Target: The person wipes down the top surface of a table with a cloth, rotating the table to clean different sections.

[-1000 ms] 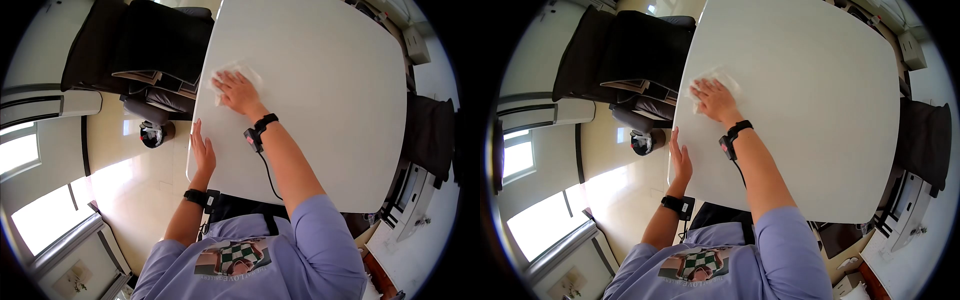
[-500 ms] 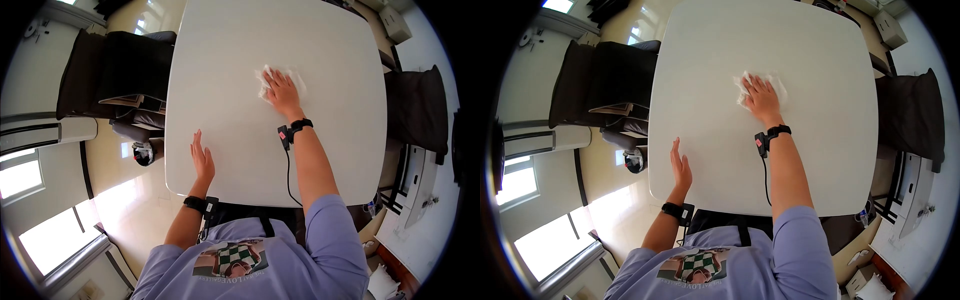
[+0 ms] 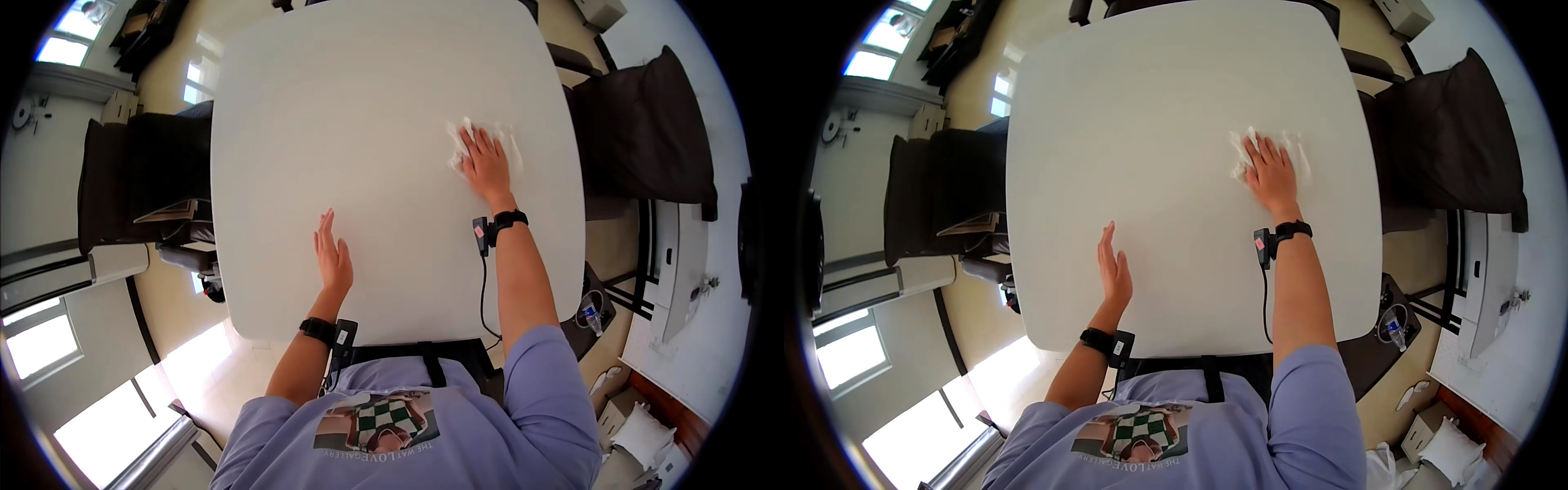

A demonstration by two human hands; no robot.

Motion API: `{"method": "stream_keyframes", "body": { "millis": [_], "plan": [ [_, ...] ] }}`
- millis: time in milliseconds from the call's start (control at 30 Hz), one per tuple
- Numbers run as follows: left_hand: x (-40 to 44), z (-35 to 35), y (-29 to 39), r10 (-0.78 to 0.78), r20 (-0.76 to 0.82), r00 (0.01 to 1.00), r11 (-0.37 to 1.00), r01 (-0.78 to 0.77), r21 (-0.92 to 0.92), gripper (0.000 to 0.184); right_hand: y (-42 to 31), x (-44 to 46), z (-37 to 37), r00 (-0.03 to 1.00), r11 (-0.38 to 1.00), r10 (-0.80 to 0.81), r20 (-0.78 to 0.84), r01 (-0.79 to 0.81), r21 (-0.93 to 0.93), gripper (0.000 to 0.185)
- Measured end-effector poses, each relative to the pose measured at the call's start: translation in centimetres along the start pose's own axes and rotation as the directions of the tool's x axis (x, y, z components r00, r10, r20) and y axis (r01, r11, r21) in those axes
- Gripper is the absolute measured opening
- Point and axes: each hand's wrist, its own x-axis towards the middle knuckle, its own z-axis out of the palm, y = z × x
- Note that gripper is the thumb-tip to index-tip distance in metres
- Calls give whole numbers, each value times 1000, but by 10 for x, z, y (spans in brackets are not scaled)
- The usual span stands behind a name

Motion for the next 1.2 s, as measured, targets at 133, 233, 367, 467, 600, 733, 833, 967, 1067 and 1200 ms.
{"method": "stream_keyframes", "body": {
  "millis": [133,233,367,467,600,733,833,967,1067,1200],
  "plan": [
    [10,27,27,38,35,999,999,-38,1,54,45,-20,-13,997,998,70,-31,-71,0,57],
    [16,47,46,56,65,996,998,-56,-4,54,88,-36,-19,990,992,124,-61,-125,-12,56],
    [21,70,68,61,106,992,998,-62,6,55,134,-58,-25,962,959,260,-88,-268,-88,55],
    [24,83,84,48,142,989,999,-50,9,55,161,-69,-20,924,923,354,-142,-370,-110,54],
    [29,91,92,103,174,979,993,-113,46,55,180,-64,-16,791,808,565,-233,-588,-37,52],
    [32,91,86,107,194,975,992,-116,38,55,181,-40,-29,532,529,846,-32,-831,173,48],
    [32,87,80,75,194,978,995,-86,52,54,181,-18,-16,430,419,901,52,-896,144,46],
    [33,76,63,93,175,980,994,-101,38,53,176,6,11,534,565,792,-294,-824,26,48],
    [32,70,54,82,161,983,996,-86,19,53,170,19,22,602,616,703,-380,-781,-99,53],
    [34,58,41,29,149,988,1000,-31,7,55,112,56,33,761,773,578,-295,-626,-101,56]
  ]
}}
